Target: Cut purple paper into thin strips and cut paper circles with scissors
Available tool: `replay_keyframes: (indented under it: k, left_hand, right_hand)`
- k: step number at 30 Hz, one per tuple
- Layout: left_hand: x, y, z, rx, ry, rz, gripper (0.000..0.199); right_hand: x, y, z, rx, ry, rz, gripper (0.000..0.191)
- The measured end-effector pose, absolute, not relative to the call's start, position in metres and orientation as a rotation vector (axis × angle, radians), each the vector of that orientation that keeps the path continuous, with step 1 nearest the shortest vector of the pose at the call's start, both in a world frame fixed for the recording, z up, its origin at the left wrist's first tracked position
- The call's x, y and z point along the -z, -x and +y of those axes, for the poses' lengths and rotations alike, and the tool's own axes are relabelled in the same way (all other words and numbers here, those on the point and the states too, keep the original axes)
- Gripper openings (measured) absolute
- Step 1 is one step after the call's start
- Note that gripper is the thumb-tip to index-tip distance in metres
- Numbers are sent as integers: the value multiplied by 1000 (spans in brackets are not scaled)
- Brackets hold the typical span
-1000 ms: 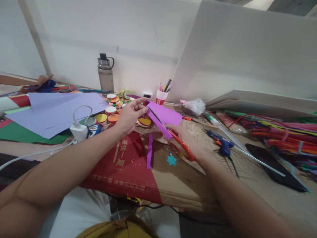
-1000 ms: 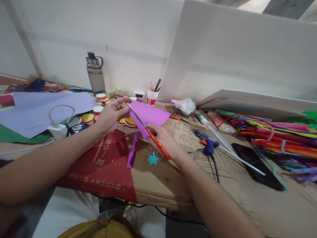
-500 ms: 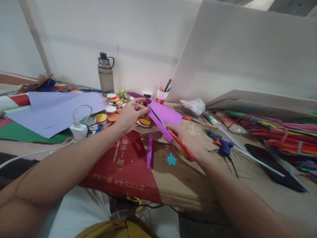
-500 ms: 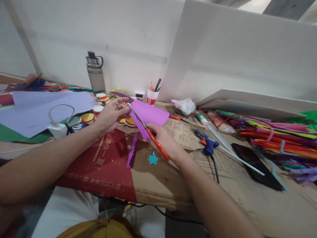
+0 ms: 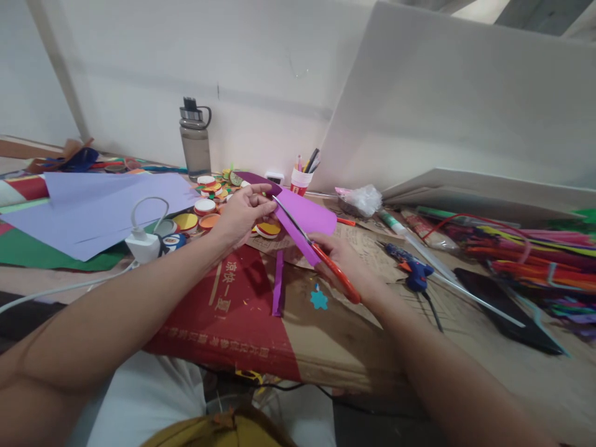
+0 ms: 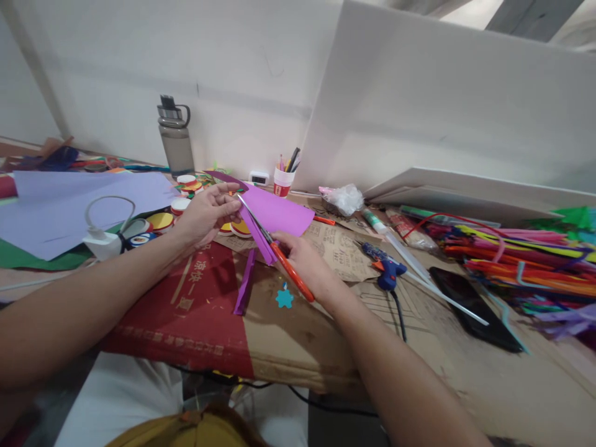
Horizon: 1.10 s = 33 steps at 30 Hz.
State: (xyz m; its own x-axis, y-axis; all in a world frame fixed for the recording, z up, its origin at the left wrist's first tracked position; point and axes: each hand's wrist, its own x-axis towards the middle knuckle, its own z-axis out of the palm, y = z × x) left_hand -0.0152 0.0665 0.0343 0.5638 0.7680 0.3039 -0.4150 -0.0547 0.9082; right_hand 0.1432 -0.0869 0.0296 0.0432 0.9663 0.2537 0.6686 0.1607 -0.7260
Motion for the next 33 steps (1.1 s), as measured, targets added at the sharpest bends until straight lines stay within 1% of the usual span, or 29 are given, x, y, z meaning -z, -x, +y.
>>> replay_keyframes:
  k: [6, 11, 14, 18, 21, 22, 24, 27, 31, 33]
  left_hand:
    - [-35, 16, 68, -962, -1259, 359, 39]
    - [-38, 17, 63, -900, -1268, 445, 31]
    - [-38, 16, 61, -869, -1283, 504, 29]
    - [-35, 17, 63, -803, -1364, 549, 25]
    - [-34, 19, 68, -598, -1469, 604, 18]
    - [-34, 19, 70, -534, -1504, 635, 18]
    - [-32, 19, 72, -460, -1601, 708, 27]
    - [-29, 18, 73, -488, -1815, 776, 38]
    - [-25, 19, 72, -447, -2001, 831, 42]
    - [-25, 20, 72, -417, -2063, 854, 44]
  right_hand:
    - [-24, -146, -86, -534, 1566, -1682, 31]
    - [-21, -145, -86, -543, 1565, -1684, 24]
    - [-22, -142, -87, -554, 1573, -1651, 16]
    - [-30, -141, -93, -748, 1559, -1427, 16]
    - [-38, -145, -98, -876, 1431, -1311, 18]
    - [-40, -147, -99, -896, 1384, -1287, 19]
    - [-41, -152, -100, -916, 1295, -1236, 20]
    - [-41, -158, -98, -883, 1223, -1136, 21]
    - [-43, -161, -92, -748, 1304, -938, 18]
    - [-44, -163, -89, -740, 1348, -808, 16]
